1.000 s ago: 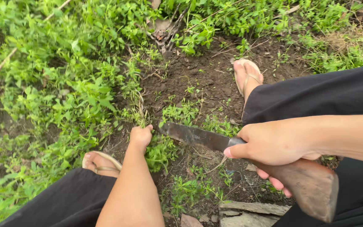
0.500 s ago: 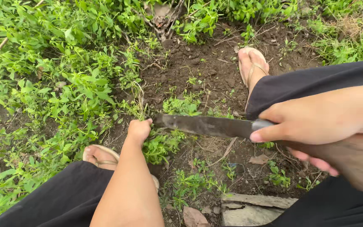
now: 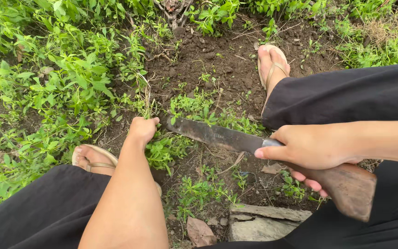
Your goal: The person uses a machete to cut and remove weeds from a garden bed. They repeatedly grasp clumps of weeds with one hand and slice near the base with the other, clearing small patches of soil.
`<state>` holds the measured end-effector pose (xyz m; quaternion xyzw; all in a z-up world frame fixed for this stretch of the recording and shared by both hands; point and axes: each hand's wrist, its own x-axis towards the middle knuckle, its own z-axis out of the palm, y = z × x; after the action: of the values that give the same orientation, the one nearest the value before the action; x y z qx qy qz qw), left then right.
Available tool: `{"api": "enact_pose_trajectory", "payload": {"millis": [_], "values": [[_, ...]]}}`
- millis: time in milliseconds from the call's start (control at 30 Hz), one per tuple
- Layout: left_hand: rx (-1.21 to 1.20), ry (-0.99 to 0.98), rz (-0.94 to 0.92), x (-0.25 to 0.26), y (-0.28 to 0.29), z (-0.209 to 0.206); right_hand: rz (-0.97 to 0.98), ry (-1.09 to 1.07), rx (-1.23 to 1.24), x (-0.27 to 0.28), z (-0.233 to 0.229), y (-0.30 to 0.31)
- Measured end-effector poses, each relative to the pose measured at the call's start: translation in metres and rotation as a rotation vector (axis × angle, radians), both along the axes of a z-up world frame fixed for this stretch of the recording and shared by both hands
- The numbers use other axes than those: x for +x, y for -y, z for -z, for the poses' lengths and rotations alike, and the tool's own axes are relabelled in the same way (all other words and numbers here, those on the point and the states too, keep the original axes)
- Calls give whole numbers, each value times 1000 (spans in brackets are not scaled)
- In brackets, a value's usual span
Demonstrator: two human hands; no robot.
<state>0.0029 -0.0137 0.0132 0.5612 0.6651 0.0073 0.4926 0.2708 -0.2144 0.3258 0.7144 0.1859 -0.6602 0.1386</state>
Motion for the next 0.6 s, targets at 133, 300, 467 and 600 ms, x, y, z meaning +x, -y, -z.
{"api": "enact_pose_trajectory", "payload": {"millis": [133,300,467,600], "values": [[-89,91,-112,-16,-9,1,-653,272,308,20,27,21],[-176,38,-18,-41,-18,-7,-1044,479,536,31,38,25],[-127,-105,198,-72,-50,-52,-850,398,298,11,-3,-4],[61,-209,182,-83,-108,-117,-405,325,123,-9,-32,-28]]}}
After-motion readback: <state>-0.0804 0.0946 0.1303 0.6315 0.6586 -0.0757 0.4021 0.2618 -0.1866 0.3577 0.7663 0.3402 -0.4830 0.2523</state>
